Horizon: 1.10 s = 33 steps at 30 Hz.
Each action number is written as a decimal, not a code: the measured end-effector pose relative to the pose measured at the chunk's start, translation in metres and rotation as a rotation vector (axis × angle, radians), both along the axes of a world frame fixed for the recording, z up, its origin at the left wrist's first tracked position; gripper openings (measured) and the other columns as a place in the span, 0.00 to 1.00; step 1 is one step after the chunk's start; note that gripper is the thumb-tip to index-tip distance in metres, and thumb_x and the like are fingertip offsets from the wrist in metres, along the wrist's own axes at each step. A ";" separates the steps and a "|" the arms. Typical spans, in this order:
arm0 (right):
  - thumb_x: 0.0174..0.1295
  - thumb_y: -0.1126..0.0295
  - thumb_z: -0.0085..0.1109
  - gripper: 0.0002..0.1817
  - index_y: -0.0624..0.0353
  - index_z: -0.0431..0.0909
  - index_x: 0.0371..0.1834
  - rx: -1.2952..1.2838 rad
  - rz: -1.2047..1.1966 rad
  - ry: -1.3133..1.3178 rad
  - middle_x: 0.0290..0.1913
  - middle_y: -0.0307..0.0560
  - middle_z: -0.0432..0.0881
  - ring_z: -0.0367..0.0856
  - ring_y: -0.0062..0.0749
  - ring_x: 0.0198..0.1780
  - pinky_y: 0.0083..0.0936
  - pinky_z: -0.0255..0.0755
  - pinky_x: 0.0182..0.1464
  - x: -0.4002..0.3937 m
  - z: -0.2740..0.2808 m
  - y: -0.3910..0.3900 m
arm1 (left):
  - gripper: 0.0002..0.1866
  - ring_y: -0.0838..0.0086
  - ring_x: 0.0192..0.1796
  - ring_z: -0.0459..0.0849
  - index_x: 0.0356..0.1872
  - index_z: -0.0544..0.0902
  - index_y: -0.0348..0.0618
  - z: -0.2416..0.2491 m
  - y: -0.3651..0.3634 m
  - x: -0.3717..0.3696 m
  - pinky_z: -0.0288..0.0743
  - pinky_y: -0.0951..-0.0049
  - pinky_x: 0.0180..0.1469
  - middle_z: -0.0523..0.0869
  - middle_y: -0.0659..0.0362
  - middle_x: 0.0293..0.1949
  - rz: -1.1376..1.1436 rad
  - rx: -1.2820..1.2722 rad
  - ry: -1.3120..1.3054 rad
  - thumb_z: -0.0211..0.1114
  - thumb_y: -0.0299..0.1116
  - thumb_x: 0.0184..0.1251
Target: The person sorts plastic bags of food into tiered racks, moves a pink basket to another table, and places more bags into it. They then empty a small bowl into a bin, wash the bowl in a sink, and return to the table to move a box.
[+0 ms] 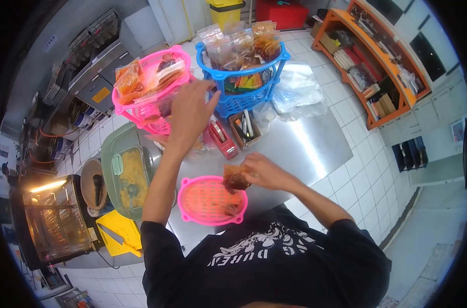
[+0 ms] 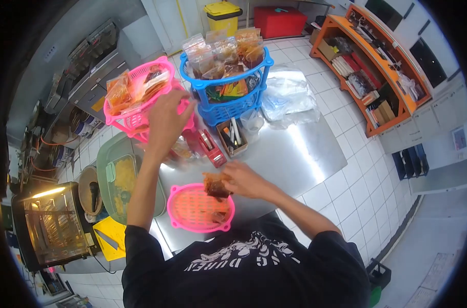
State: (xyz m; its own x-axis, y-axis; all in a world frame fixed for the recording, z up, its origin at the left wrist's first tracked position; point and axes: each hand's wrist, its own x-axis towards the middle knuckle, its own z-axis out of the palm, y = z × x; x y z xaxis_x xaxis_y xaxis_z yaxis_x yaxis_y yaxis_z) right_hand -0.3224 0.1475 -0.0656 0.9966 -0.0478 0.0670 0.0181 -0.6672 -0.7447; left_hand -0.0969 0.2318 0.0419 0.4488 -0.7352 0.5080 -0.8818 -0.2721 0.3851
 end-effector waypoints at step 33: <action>0.60 0.66 0.57 0.14 0.69 0.73 0.38 -0.264 0.109 -0.533 0.36 0.59 0.76 0.76 0.48 0.39 0.35 0.70 0.45 0.107 0.193 -0.343 | 0.10 0.59 0.39 0.86 0.38 0.87 0.44 0.052 -0.224 0.085 0.78 0.62 0.44 0.88 0.53 0.33 -0.053 0.611 0.042 0.64 0.33 0.57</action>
